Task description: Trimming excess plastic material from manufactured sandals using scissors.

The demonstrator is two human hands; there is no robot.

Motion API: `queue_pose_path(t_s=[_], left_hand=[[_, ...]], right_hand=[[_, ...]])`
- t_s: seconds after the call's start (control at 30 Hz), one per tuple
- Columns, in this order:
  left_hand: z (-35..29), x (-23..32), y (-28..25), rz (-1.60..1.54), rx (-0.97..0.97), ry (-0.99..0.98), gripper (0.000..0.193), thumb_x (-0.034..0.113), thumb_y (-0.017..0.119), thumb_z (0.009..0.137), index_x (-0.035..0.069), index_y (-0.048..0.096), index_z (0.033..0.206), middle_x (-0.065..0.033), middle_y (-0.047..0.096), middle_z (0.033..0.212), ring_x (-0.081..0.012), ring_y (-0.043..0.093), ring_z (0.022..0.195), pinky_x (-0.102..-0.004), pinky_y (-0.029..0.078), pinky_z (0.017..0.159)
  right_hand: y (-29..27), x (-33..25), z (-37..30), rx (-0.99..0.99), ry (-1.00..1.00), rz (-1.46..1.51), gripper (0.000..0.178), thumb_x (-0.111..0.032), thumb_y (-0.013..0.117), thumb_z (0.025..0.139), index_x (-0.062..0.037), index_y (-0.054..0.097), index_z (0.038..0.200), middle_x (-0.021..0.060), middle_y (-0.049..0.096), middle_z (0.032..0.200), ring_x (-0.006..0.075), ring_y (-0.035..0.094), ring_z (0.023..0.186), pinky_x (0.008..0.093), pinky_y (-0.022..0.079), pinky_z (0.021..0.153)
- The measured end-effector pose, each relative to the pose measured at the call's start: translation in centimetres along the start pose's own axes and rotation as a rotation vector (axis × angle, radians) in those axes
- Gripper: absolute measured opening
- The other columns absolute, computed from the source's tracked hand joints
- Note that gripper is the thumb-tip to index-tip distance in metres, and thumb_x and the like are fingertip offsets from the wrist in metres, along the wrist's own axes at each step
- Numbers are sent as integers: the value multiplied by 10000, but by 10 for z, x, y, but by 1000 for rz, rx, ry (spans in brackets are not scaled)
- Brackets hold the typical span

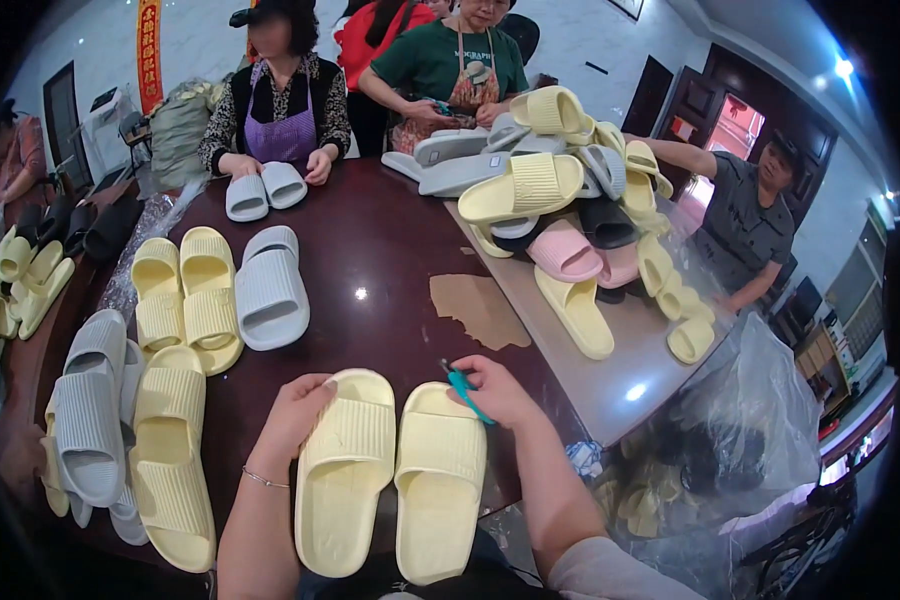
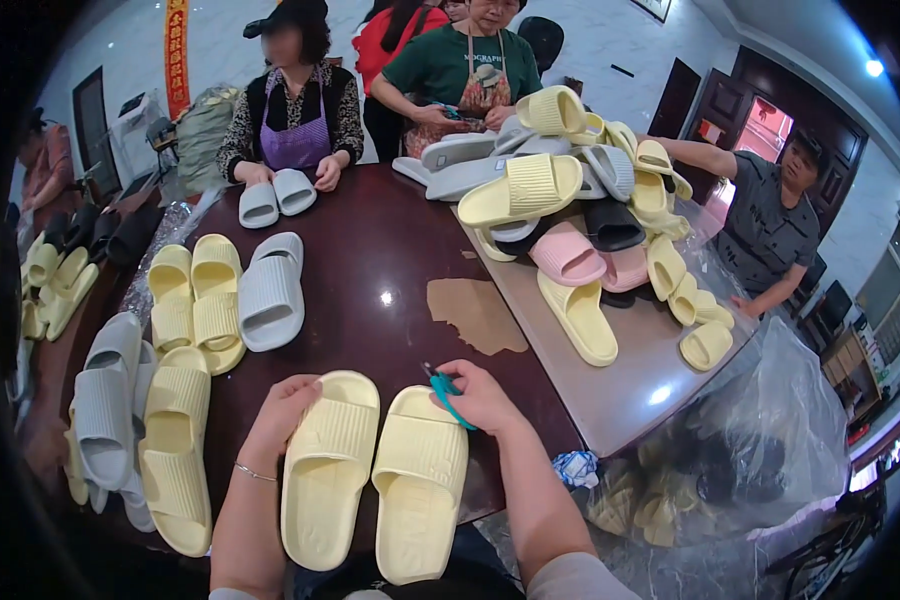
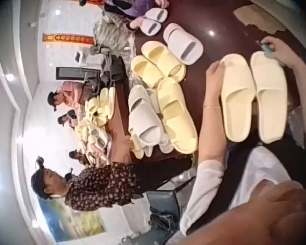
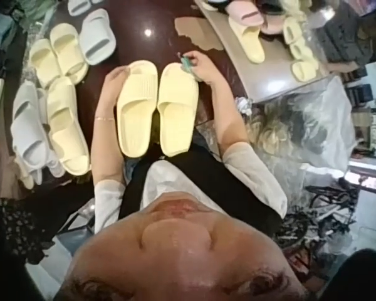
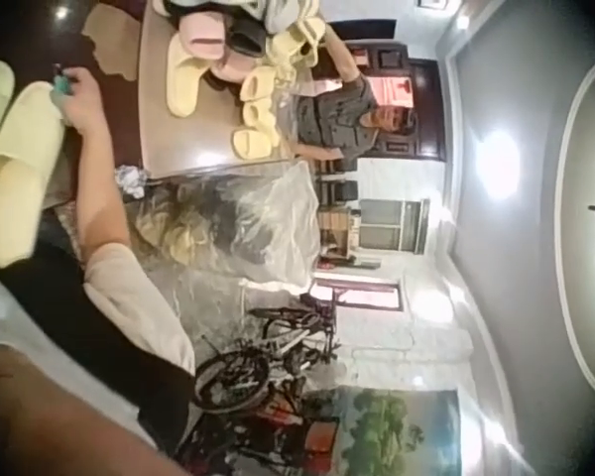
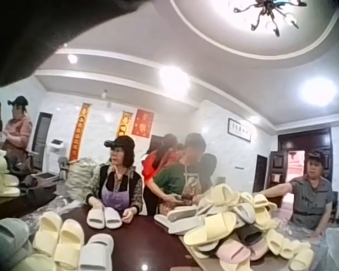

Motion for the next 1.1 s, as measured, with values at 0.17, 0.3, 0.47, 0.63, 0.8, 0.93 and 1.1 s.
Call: queue_pose_path(t_s=[0.17, 0.3, 0.47, 0.63, 0.8, 0.93, 1.1], left_hand=[[1, 11, -33, -220, 292, 231, 241, 185, 544, 911, -9, 577, 1050, -48, 611, 885, -108, 576, 761, -256, 484, 693], [-1, 20, -52, -503, 503, 471, 219, 173, 507, 929, 3, 557, 1058, -49, 598, 937, -105, 572, 785, -240, 484, 655], [-6, 21, -48, -601, 600, 525, 269, 141, 495, 925, 1, 482, 1156, -63, 587, 1002, -121, 571, 834, -252, 497, 655], [-18, 25, -24, -463, 431, 405, 395, 33, 451, 882, 10, 370, 1268, -94, 548, 1106, -168, 578, 937, -282, 523, 707], [-20, 30, -11, -454, 271, 451, 497, -44, 398, 829, 36, 331, 1315, -123, 505, 1188, -201, 577, 1002, -300, 531, 741], [-24, 33, -20, -526, 216, 410, 516, -43, 372, 816, 48, 331, 1322, -128, 500, 1202, -210, 574, 1016, -311, 520, 784], [-24, 37, -21, -766, 192, 347, 396, 54, 386, 899, 40, 356, 1294, -111, 509, 1186, -200, 561, 1031, -317, 484, 859]], right_hand=[[-36, -2, -14, 235, -89, 158, 458, -89, 718, 749, -18, 512, 1151, 65, 618, 907, 126, 582, 785, 267, 476, 681], [-75, -12, -48, 508, -171, 190, 424, -55, 676, 777, -34, 500, 1163, 39, 573, 900, 122, 563, 777, 261, 477, 689], [-103, 1, -68, 580, -229, 351, 378, -43, 629, 814, -42, 480, 1161, 29, 559, 882, 113, 559, 755, 243, 477, 670], [-95, 8, -77, 800, -322, 509, 318, -44, 604, 821, -46, 502, 1122, 43, 598, 856, 110, 571, 670, 227, 470, 579], [-75, 7, -82, 795, -227, 374, 377, -42, 607, 827, -49, 469, 1179, 62, 598, 904, 113, 572, 704, 236, 476, 590], [-75, 0, -85, 652, -156, 313, 445, -27, 605, 824, -46, 440, 1237, 72, 600, 971, 126, 583, 773, 244, 492, 639], [-71, 3, -85, 521, -353, 351, 528, 8, 602, 811, -36, 402, 1298, 69, 590, 1047, 132, 587, 845, 233, 496, 675]])
Point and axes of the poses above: each hand's wrist, its own z-axis towards the middle knuckle, its own y-axis out of the palm, x = y × z, the point moved 3 cm from there along z, towards the middle knuckle
